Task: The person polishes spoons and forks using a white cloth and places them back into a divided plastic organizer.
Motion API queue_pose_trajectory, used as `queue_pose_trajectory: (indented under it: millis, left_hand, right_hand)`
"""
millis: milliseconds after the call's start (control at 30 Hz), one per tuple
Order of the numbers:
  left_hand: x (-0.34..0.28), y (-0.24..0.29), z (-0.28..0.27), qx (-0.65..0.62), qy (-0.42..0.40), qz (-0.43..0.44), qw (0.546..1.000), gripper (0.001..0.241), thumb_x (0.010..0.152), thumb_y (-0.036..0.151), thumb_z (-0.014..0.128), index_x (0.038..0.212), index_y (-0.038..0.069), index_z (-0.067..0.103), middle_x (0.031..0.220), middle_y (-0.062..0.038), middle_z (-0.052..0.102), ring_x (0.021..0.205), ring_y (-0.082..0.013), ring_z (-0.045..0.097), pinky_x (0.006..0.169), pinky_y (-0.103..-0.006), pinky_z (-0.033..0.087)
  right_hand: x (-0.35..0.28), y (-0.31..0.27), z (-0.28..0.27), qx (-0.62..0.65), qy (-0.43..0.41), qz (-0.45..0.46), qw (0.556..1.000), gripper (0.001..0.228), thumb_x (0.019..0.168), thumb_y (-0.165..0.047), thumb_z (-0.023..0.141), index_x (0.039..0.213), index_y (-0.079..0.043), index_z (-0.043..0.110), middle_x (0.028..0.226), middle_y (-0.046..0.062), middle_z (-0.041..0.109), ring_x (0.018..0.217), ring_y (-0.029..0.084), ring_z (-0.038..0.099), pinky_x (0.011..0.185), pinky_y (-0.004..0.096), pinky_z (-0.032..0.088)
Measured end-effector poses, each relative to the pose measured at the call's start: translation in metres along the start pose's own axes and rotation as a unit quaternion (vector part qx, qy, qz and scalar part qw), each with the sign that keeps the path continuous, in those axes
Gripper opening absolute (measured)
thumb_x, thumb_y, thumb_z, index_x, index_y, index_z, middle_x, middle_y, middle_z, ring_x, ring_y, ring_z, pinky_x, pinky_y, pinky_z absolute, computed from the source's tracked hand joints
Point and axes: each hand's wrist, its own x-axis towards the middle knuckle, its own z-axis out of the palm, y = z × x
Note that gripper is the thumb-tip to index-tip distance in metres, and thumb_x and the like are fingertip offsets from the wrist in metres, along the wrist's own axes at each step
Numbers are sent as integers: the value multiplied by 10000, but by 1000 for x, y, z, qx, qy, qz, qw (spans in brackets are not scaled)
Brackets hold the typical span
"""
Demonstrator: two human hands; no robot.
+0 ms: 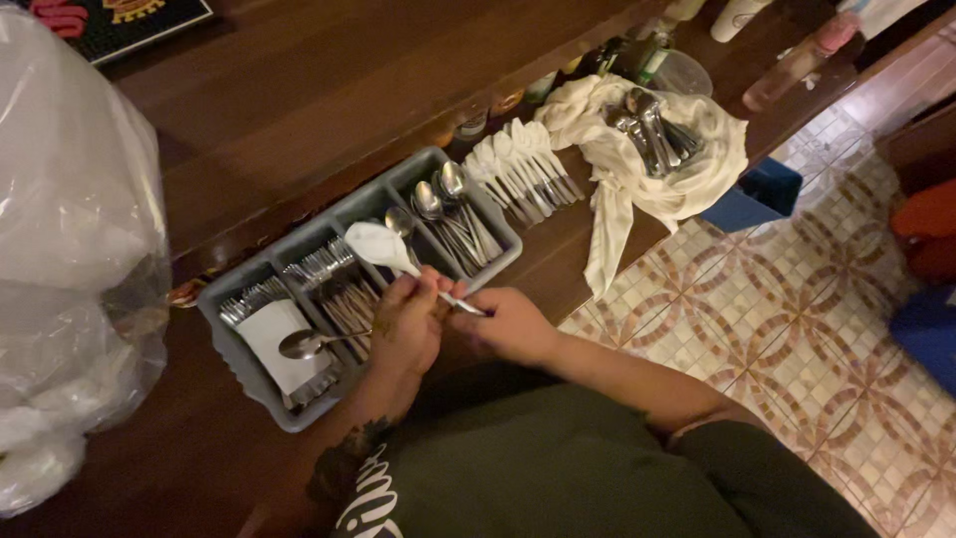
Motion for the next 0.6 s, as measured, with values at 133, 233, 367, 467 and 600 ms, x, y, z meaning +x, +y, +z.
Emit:
queue_pose_trajectory:
  millis: [133, 233, 367, 467, 600]
  left_hand:
    - [-1, -5, 6, -29, -51, 21, 998, 71, 966, 89, 635, 1003, 31, 620, 964, -96, 642, 929, -259, 647, 890, -423, 557]
    - [6, -9, 9, -6, -47, 41, 998, 100, 1055, 96, 620, 1020, 3, 608, 987, -112, 632, 955, -249, 624, 944, -417, 534]
    - [2, -12, 18, 45, -17, 9, 999, 160, 1051, 167, 593, 976, 30, 564, 922, -114, 618, 891, -277, 633, 888, -469, 557]
    - [12, -20, 29, -6, -76, 13, 997, 121, 1030, 150, 599, 1020, 30, 583, 966, -118, 644, 966, -278, 657, 916, -438, 534]
    - [7, -21, 39, 98, -80, -4, 992, 304, 1102, 247, 534, 1077, -46, 612, 953, -154, 677, 858, -266, 618, 823, -397, 504]
  right_hand:
    - [0, -16, -10, 270, -60, 241, 930, 368, 1013, -335, 603, 1261, -74, 684, 705, 26, 616, 569, 182, 538, 518, 337, 446]
    - [-5, -22, -2, -65, 77, -28, 995, 250, 1014, -298, 642, 1152, -96, 692, 812, 53, 674, 691, 190, 632, 602, 340, 515]
    - [-12, -18, -31, 499, -198, 153, 830, 300, 1061, -274, 625, 1115, -2, 739, 669, -7, 536, 580, 123, 512, 564, 300, 461]
    - [-5, -19, -50, -140, -80, -196, 967, 122, 1018, -188, 585, 966, -80, 606, 895, 66, 558, 764, 188, 586, 675, 328, 529]
    - [-18, -32, -49, 145, 2, 153, 978, 182, 962, -182, 671, 977, -3, 706, 660, -17, 590, 584, 136, 576, 552, 338, 509]
